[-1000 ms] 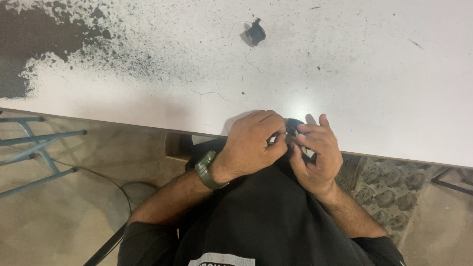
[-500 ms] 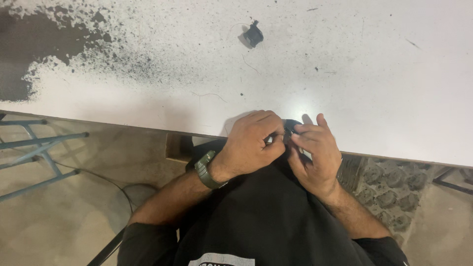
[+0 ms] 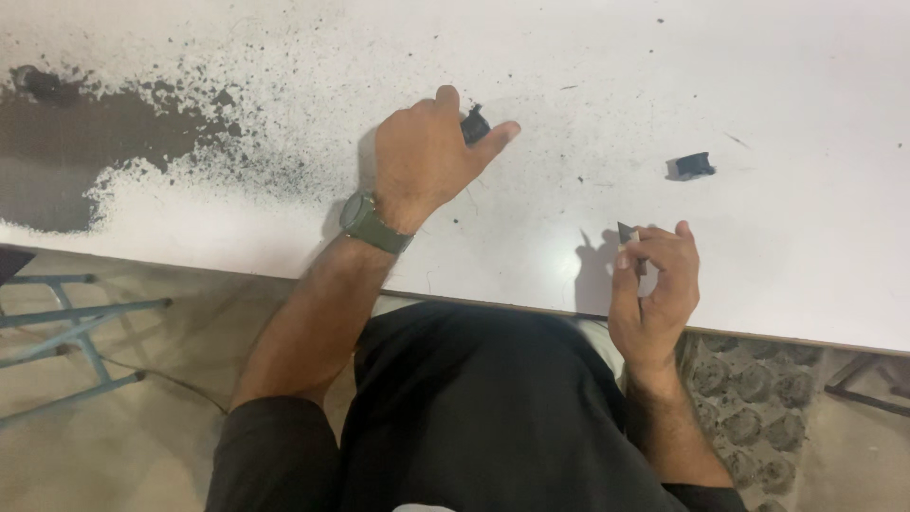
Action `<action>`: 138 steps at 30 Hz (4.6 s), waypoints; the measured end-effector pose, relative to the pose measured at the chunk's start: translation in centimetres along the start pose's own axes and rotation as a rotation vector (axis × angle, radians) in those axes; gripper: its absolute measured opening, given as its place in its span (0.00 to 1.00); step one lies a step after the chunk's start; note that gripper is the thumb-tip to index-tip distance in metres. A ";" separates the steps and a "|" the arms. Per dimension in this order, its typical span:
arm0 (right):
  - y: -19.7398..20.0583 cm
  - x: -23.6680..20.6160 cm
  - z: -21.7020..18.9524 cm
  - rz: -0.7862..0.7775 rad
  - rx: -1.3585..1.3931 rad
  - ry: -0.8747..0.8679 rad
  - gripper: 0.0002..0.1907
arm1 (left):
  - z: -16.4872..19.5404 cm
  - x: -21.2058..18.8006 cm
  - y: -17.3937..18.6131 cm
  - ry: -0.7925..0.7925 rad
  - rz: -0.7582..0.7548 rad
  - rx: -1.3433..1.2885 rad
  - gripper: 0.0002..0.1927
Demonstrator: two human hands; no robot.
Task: The person sits at a white workbench assembling small black plastic clamp-like components. They pick up a plastic body, insert a small metal fitting into it by hand, press the parts together, and place the finished assembly on the table, repeating this with successive parts.
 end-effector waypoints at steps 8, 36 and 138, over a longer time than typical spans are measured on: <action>0.0 1.5 -1.2 -0.070 -0.017 -0.002 0.11 | 4.1 -5.0 -0.7 -0.277 -0.082 -0.187 0.12; -5.4 0.6 -4.2 -0.471 -0.139 0.110 0.20 | 5.5 -14.1 -1.6 -0.574 0.191 -0.427 0.11; -4.6 -2.2 -5.4 -0.163 -0.029 0.184 0.18 | 4.9 -16.0 -2.4 -0.425 0.362 -0.335 0.09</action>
Point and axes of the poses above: each hand's wrist, its own x-axis towards the middle knuckle, its own y-axis out of the back of the hand, z = x × y, the point moved 9 cm from there along x, towards the middle knuckle, and after that the axes turned 2 degrees about -x, right-handed, at the moved point
